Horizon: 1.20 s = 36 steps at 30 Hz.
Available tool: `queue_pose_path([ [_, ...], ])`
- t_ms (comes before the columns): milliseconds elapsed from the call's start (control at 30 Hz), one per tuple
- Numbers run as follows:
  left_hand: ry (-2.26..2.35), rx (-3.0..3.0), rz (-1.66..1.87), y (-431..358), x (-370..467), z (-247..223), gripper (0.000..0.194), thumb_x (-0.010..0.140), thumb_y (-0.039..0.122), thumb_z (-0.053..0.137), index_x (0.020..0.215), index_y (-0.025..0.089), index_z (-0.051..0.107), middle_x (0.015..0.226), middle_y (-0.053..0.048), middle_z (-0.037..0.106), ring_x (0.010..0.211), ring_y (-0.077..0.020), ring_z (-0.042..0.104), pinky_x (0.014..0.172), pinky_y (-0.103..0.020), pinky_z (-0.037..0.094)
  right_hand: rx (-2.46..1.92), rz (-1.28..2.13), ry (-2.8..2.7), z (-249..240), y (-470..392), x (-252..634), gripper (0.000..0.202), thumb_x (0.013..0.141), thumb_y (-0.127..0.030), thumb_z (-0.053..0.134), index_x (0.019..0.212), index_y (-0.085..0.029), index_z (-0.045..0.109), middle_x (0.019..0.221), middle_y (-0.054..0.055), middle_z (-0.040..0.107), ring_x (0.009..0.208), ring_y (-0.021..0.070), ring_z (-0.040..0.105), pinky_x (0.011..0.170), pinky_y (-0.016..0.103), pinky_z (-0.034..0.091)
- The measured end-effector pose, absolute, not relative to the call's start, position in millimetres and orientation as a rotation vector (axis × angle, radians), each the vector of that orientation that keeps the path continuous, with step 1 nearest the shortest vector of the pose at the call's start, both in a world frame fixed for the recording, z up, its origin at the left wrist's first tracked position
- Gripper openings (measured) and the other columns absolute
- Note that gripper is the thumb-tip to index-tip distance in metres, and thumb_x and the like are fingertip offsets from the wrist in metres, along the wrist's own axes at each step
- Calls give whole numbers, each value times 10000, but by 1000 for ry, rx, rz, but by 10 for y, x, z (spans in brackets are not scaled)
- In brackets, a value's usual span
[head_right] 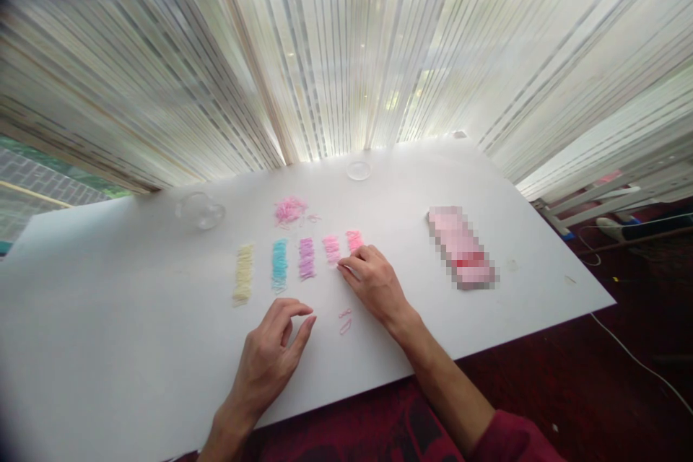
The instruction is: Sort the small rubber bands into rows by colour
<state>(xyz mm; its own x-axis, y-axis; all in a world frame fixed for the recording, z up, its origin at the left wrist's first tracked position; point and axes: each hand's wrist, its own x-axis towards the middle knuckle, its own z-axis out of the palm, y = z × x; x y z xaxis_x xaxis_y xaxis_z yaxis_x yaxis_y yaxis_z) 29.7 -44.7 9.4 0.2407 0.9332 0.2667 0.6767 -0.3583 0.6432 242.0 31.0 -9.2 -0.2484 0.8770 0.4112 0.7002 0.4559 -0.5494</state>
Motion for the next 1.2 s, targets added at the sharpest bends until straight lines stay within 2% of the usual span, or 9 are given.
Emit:
queue_pose_path([
  [200, 1464, 2119, 848, -493, 297, 63, 90, 997, 226, 531, 1045, 217, 607, 975, -39, 653, 823, -159, 671, 612, -233, 528, -1362, 249, -2014, -67, 302, 2410, 115, 954, -172, 609, 984, -203, 716, 857, 63, 648, 820, 221, 600, 742, 358, 537],
  [467, 1459, 2118, 829, -455, 315, 67, 109, 1001, 229, 520, 1050, 223, 618, 968, -37, 658, 811, -154, 670, 623, -229, 533, -1317, 382, -2181, -22, 140, 2353, 145, 932, -115, 585, 987, -197, 691, 853, 50, 624, 830, 213, 587, 768, 349, 536],
  [667, 1466, 2144, 785, -459, 337, 93, 137, 1008, 250, 498, 1050, 220, 624, 960, -37, 664, 734, -141, 664, 631, -234, 546, -1361, 347, -2125, -97, 176, 2299, 199, 938, -114, 562, 1072, -204, 678, 866, 57, 630, 837, 221, 598, 767, 361, 543],
  [867, 1445, 2166, 717, -462, 362, 84, 139, 1003, 244, 495, 1026, 228, 632, 937, -24, 671, 750, -148, 681, 632, -231, 548, -1361, 384, -2114, -11, 106, 2360, 170, 927, -99, 559, 1014, -200, 664, 885, 69, 638, 859, 238, 600, 772, 395, 554],
  [967, 1441, 2201, 673, -455, 396, 52, 131, 996, 234, 505, 1026, 235, 633, 932, -14, 676, 767, -155, 689, 671, -242, 557, -1362, 442, -2095, 26, 18, 2442, 152, 927, -104, 567, 997, -204, 658, 892, 66, 641, 857, 234, 603, 772, 399, 558],
  [1200, 1441, 2295, 587, -416, 550, 3, 94, 960, 240, 588, 1037, 238, 641, 932, -4, 678, 757, -163, 684, 646, -246, 541, -1284, 721, -2170, 75, -195, 2645, 171, 903, -94, 631, 1016, -221, 654, 944, 48, 629, 905, 214, 618, 805, 369, 560],
])
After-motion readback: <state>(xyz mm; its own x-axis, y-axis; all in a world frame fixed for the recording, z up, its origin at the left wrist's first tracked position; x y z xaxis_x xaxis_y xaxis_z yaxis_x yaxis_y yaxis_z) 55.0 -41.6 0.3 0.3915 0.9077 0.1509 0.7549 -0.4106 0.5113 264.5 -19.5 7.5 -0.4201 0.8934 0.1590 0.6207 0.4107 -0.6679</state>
